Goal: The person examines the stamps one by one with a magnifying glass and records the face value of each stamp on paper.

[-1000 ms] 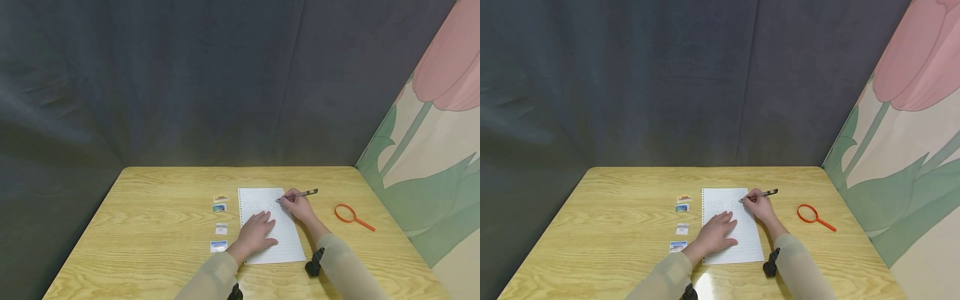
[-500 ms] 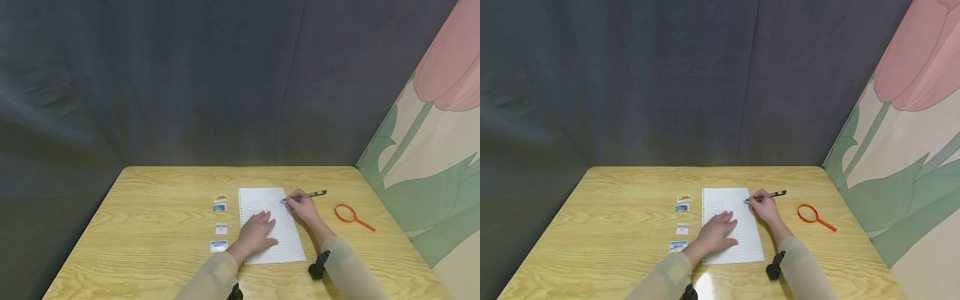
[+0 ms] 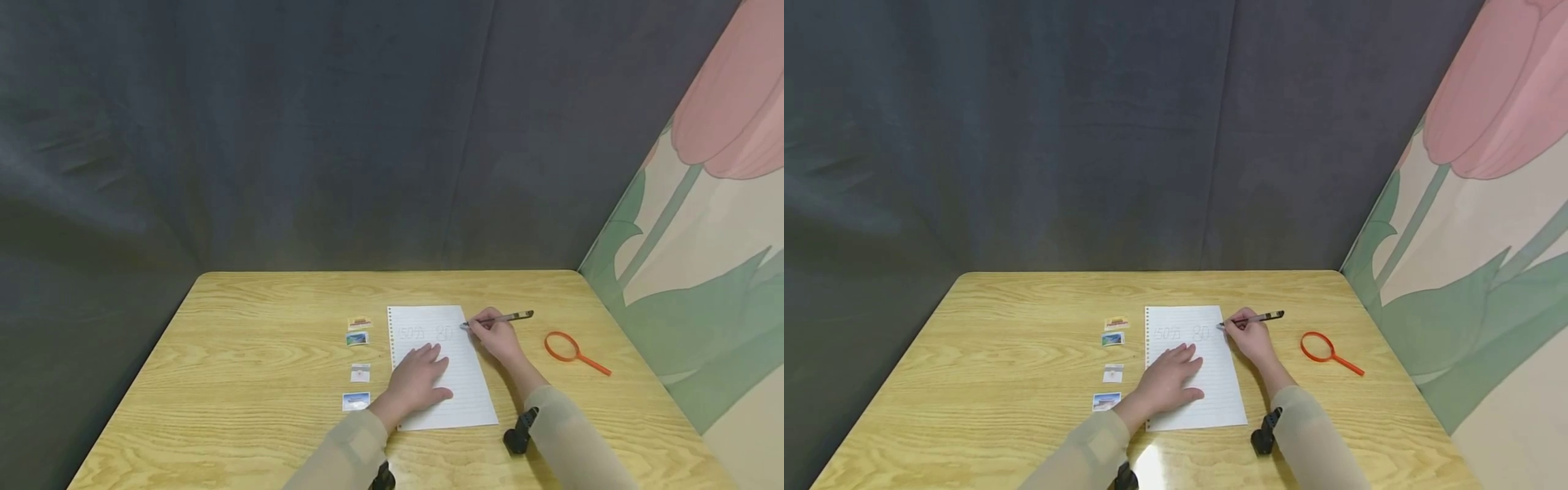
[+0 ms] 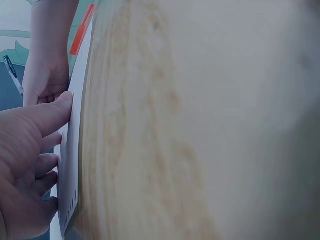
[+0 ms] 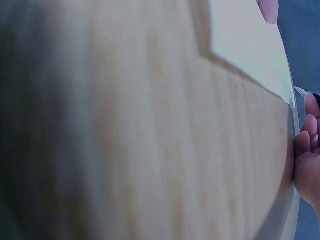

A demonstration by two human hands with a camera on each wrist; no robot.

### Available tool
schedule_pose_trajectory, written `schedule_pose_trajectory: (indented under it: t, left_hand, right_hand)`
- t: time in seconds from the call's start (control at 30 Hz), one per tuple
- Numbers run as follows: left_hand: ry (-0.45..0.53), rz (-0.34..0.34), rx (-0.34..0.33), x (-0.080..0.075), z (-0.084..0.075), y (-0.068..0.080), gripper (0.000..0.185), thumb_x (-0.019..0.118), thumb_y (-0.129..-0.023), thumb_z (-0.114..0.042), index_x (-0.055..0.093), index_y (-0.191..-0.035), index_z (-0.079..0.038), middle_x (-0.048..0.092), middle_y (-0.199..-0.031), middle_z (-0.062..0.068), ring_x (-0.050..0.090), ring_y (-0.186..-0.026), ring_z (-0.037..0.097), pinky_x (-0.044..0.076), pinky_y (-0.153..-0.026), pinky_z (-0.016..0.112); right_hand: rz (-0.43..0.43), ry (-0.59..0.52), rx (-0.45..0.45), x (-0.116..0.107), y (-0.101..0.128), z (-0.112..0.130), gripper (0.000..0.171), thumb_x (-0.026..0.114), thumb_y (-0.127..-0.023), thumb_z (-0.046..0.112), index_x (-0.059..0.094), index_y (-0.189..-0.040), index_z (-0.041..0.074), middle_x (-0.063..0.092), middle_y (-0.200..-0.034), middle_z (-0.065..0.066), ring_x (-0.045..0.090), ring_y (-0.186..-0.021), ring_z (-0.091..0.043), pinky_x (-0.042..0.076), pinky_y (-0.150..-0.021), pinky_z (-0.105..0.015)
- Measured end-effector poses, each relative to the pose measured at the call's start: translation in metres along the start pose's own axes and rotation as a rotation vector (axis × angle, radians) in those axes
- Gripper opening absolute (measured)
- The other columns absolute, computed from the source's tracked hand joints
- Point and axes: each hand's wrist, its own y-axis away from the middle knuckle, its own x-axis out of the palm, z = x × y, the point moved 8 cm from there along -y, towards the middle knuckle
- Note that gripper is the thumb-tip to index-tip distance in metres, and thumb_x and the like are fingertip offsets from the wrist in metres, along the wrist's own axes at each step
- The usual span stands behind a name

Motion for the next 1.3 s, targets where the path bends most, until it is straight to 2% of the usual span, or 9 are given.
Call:
schedule_pose_trajectory:
  t: [0.43, 0.7, 0.83, 0.97, 1.3]
  left_hand:
    - [0.005, -0.001, 0.007, -0.001, 0.0, 0.0, 0.062, 0.065, -0.092, -0.049, 0.055, -0.142, -0.013, 0.041, -0.154, 0.009, 0.034, -0.143, 0.025, 0.028, -0.117, 0.041]
    - [0.009, -0.006, 0.006, -0.003, -0.001, 0.001, 0.062, 0.065, -0.092, -0.048, 0.056, -0.142, -0.013, 0.041, -0.154, 0.01, 0.034, -0.143, 0.025, 0.028, -0.117, 0.04]
    - [0.006, -0.007, 0.007, -0.002, -0.001, 0.001, 0.062, 0.065, -0.092, -0.049, 0.056, -0.142, -0.014, 0.041, -0.154, 0.009, 0.034, -0.143, 0.025, 0.028, -0.116, 0.039]
    - [0.004, -0.003, 0.007, -0.001, -0.001, 0.001, 0.063, 0.065, -0.092, -0.049, 0.055, -0.143, -0.014, 0.041, -0.154, 0.009, 0.033, -0.143, 0.025, 0.028, -0.117, 0.04]
    - [-0.005, 0.003, 0.0, 0.001, 0.0, 0.0, 0.063, 0.065, -0.092, -0.051, 0.055, -0.143, -0.015, 0.041, -0.154, 0.008, 0.033, -0.144, 0.024, 0.028, -0.117, 0.039]
  right_hand:
    - [-0.001, 0.08, -0.039, 0.004, -0.003, 0.007, 0.011, 0.066, -0.093, 0.01, 0.062, -0.098, 0.001, 0.066, -0.091, -0.011, 0.059, -0.079, -0.019, 0.048, -0.066, -0.023]
    - [0.092, 0.053, -0.047, 0.01, -0.001, 0.006, 0.01, 0.067, -0.092, 0.01, 0.062, -0.094, 0.002, 0.067, -0.084, -0.007, 0.057, -0.071, -0.016, 0.045, -0.056, -0.022]
    - [0.046, 0.027, -0.032, 0.005, -0.001, 0.004, 0.013, 0.066, -0.093, 0.011, 0.061, -0.096, -0.001, 0.066, -0.085, -0.008, 0.057, -0.072, -0.016, 0.046, -0.057, -0.021]
    - [-0.015, 0.05, -0.027, 0.0, -0.001, 0.003, 0.011, 0.067, -0.093, 0.01, 0.062, -0.096, 0.001, 0.064, -0.087, -0.009, 0.057, -0.075, -0.018, 0.047, -0.06, -0.022]
    - [-0.008, 0.1, -0.054, 0.0, -0.002, 0.006, 0.009, 0.067, -0.091, 0.009, 0.062, -0.092, 0.002, 0.066, -0.087, -0.01, 0.06, -0.077, -0.019, 0.048, -0.065, -0.024]
